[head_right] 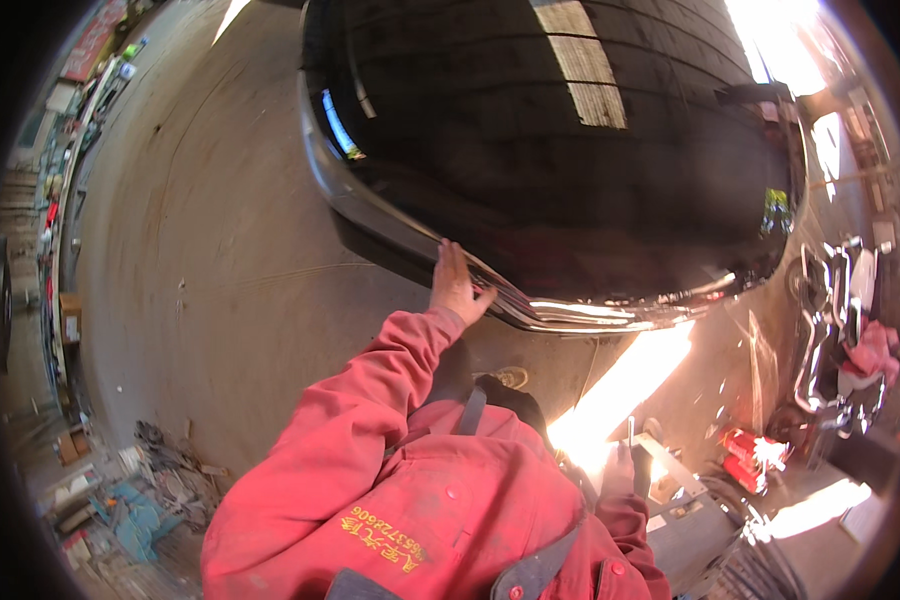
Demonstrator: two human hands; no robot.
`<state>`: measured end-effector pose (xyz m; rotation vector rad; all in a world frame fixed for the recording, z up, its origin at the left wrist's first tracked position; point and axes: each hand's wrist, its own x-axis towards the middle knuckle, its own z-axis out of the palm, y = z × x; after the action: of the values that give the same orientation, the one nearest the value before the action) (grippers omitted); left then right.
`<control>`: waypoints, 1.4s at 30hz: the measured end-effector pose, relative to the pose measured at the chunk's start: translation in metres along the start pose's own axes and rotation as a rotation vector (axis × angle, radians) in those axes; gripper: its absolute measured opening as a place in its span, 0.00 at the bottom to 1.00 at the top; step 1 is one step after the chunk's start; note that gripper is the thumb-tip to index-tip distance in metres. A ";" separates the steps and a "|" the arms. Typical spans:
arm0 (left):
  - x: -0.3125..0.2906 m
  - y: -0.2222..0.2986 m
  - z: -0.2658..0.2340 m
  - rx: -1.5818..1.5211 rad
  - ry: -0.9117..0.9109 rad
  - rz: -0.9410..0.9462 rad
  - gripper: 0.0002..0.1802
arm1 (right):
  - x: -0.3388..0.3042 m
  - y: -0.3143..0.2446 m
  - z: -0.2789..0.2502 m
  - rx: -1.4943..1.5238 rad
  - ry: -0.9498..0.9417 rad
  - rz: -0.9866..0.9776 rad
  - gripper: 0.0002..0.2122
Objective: The person closes the car hood and walks around the vehicle, touching and inspecting the front bumper, side panels, and rear trunk area. The person opens the trunk and briefly touches the interior lining before closing it.
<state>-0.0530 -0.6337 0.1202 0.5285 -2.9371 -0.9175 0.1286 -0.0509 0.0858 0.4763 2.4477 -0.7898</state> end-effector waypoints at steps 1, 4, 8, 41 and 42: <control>0.000 -0.004 -0.005 -0.031 -0.005 0.021 0.62 | 0.005 -0.008 0.002 -0.035 -0.009 -0.049 0.23; -0.002 -0.016 -0.018 -0.103 -0.105 0.062 0.62 | 0.034 -0.055 0.004 0.092 0.044 -0.106 0.26; 0.000 -0.055 -0.036 -0.238 -0.230 0.223 0.57 | 0.026 -0.198 -0.003 -0.171 0.227 -0.232 0.30; 0.109 -0.351 -0.099 -0.231 0.127 -0.266 0.39 | 0.196 -0.797 0.172 -0.851 0.416 -1.261 0.38; 0.112 -0.357 -0.100 -0.212 0.165 -0.253 0.37 | 0.195 -0.797 0.173 -0.844 0.409 -1.258 0.38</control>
<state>-0.0352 -1.0000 -0.0048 0.9282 -2.6265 -1.1303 -0.3390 -0.7373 0.2011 -1.4340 2.9755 0.0739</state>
